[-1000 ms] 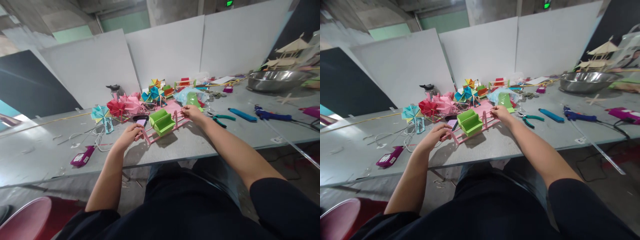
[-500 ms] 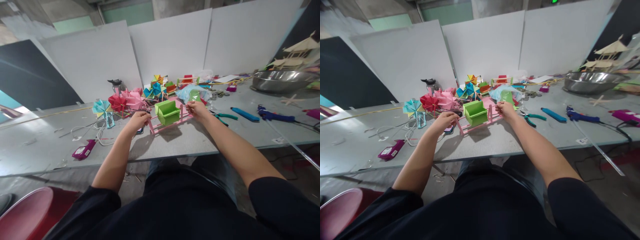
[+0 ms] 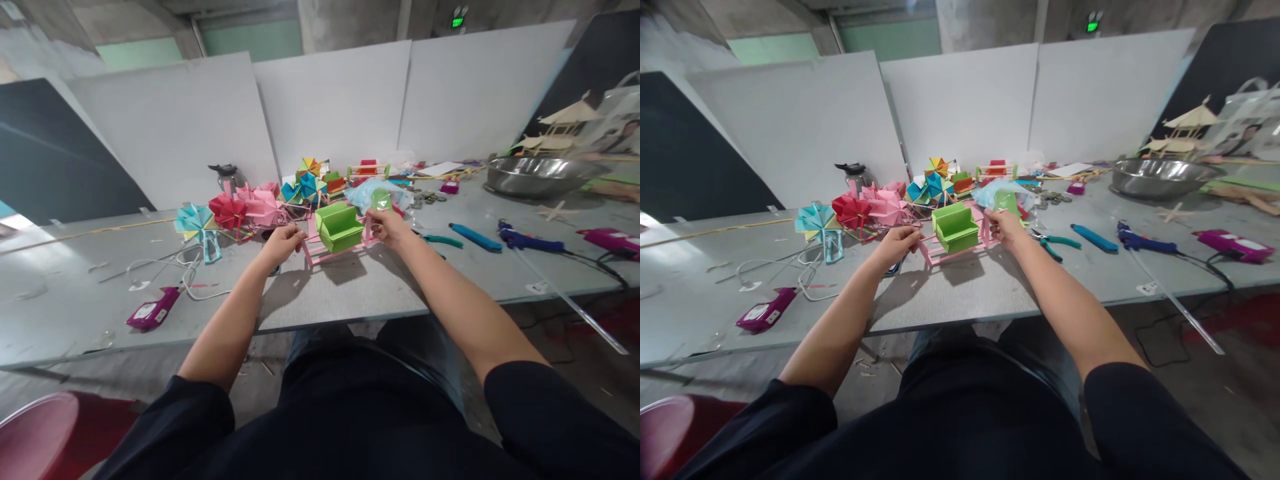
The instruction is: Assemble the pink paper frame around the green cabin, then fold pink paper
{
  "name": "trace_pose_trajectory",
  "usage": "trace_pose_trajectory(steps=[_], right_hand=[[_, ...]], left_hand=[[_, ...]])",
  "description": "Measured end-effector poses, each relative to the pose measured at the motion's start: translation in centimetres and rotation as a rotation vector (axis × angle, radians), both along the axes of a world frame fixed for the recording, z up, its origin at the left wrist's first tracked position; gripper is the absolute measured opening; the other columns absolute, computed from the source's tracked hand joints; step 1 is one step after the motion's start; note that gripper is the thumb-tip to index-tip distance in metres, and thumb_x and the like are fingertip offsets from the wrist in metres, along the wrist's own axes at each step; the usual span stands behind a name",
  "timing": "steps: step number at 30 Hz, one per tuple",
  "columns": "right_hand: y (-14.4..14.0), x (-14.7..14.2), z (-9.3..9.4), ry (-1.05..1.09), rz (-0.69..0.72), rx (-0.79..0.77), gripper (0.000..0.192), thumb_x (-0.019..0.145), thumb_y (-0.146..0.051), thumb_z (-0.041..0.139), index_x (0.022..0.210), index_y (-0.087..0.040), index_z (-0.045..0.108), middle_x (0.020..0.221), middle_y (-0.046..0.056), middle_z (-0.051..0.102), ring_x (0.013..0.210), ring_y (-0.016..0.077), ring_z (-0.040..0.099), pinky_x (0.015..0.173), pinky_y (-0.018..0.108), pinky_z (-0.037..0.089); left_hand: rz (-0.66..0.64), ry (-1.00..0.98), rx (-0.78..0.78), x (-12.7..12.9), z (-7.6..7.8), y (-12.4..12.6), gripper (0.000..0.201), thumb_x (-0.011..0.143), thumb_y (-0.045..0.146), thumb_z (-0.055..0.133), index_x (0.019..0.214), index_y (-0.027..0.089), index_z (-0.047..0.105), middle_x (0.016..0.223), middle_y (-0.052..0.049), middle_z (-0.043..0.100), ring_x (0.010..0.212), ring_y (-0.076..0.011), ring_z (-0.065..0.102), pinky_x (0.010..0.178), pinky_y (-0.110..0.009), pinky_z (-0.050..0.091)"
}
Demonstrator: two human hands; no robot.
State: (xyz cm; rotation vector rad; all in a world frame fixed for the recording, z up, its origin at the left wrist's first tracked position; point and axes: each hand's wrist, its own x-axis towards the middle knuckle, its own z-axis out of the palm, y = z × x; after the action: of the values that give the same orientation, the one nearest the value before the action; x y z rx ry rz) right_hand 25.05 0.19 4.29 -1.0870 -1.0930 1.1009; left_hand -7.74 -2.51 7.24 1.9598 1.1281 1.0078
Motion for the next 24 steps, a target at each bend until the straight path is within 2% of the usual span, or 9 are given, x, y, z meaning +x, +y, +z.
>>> trace_pose_trajectory(steps=[4,8,10,12,16,19,21,24], right_hand=[[-0.8,0.2,0.9,0.055,0.05,-0.05,0.047,0.078,-0.045,0.094,0.077,-0.026,0.052,0.052,-0.009,0.044,0.04,0.0064,0.028,0.036,0.022,0.022],[-1.6,-0.3,1.6,0.084,0.058,-0.012,0.042,0.074,-0.04,0.097,0.08,-0.023,0.059,0.06,-0.003,0.061,0.044,0.0075,0.048,0.038,0.019,0.034],[-1.9,-0.7,1.9,0.098,0.053,0.042,0.042,0.072,-0.038,0.099,0.08,-0.022,0.061,0.063,-0.002,0.064,0.05,0.0093,0.056,0.043,0.02,0.042],[-2.3,-1.1,2.1,0.109,0.05,0.101,0.042,0.07,-0.037,0.099,0.081,-0.022,0.062,0.065,-0.003,0.066,0.054,0.0106,0.061,0.048,0.021,0.047],[-3.2,-1.4,2.6,0.089,0.099,0.3,0.046,0.065,-0.039,0.101,0.088,-0.025,0.063,0.068,-0.004,0.07,0.06,0.0148,0.069,0.051,0.023,0.049],[-3.9,-1.2,2.9,0.073,0.172,0.415,0.046,0.067,-0.041,0.101,0.091,-0.026,0.064,0.069,-0.005,0.07,0.06,0.0152,0.07,0.055,0.025,0.052],[-4.1,-0.9,3.1,0.078,0.219,0.436,0.045,0.069,-0.042,0.1,0.092,-0.025,0.065,0.069,-0.005,0.069,0.057,0.0138,0.067,0.055,0.026,0.053],[-4.2,-0.6,3.2,0.079,0.302,0.443,0.047,0.069,-0.044,0.102,0.091,-0.025,0.065,0.071,-0.004,0.07,0.057,0.0137,0.066,0.056,0.027,0.055]], left_hand=[[-0.011,0.043,0.066,-0.5,0.2,-0.8,0.024,0.093,0.036,0.07,0.076,0.019,0.068,0.062,0.001,0.062,0.063,-0.0158,0.052,0.065,-0.027,0.037],[0.015,0.042,0.028,-1.0,-0.2,-0.7,0.015,0.092,0.033,0.073,0.091,0.019,0.069,0.065,0.002,0.065,0.064,-0.0171,0.057,0.065,-0.028,0.039],[0.042,0.02,-0.041,-1.4,-0.6,-0.3,0.023,0.091,0.036,0.076,0.103,0.019,0.066,0.066,0.002,0.066,0.061,-0.0163,0.058,0.062,-0.027,0.039],[0.039,0.003,-0.151,-1.9,-1.0,0.1,0.035,0.087,0.042,0.083,0.106,0.019,0.063,0.068,0.0,0.069,0.057,-0.0159,0.059,0.058,-0.026,0.04],[-0.086,-0.049,-0.382,-2.6,-0.8,0.5,0.049,0.076,0.054,0.093,0.089,0.016,0.066,0.079,-0.011,0.078,0.058,-0.0149,0.063,0.058,-0.026,0.046],[-0.195,-0.125,-0.482,-2.8,-0.3,-0.2,0.052,0.07,0.056,0.097,0.083,0.013,0.07,0.086,-0.016,0.08,0.058,-0.0118,0.059,0.059,-0.026,0.048],[-0.256,-0.167,-0.525,-2.9,-0.3,-1.0,0.05,0.07,0.053,0.097,0.084,0.01,0.074,0.086,-0.017,0.081,0.057,-0.0108,0.056,0.055,-0.024,0.044],[-0.326,-0.231,-0.572,-3.2,-0.9,-2.8,0.041,0.075,0.045,0.093,0.088,0.008,0.079,0.074,-0.014,0.078,0.051,-0.0091,0.05,0.048,-0.021,0.03]])
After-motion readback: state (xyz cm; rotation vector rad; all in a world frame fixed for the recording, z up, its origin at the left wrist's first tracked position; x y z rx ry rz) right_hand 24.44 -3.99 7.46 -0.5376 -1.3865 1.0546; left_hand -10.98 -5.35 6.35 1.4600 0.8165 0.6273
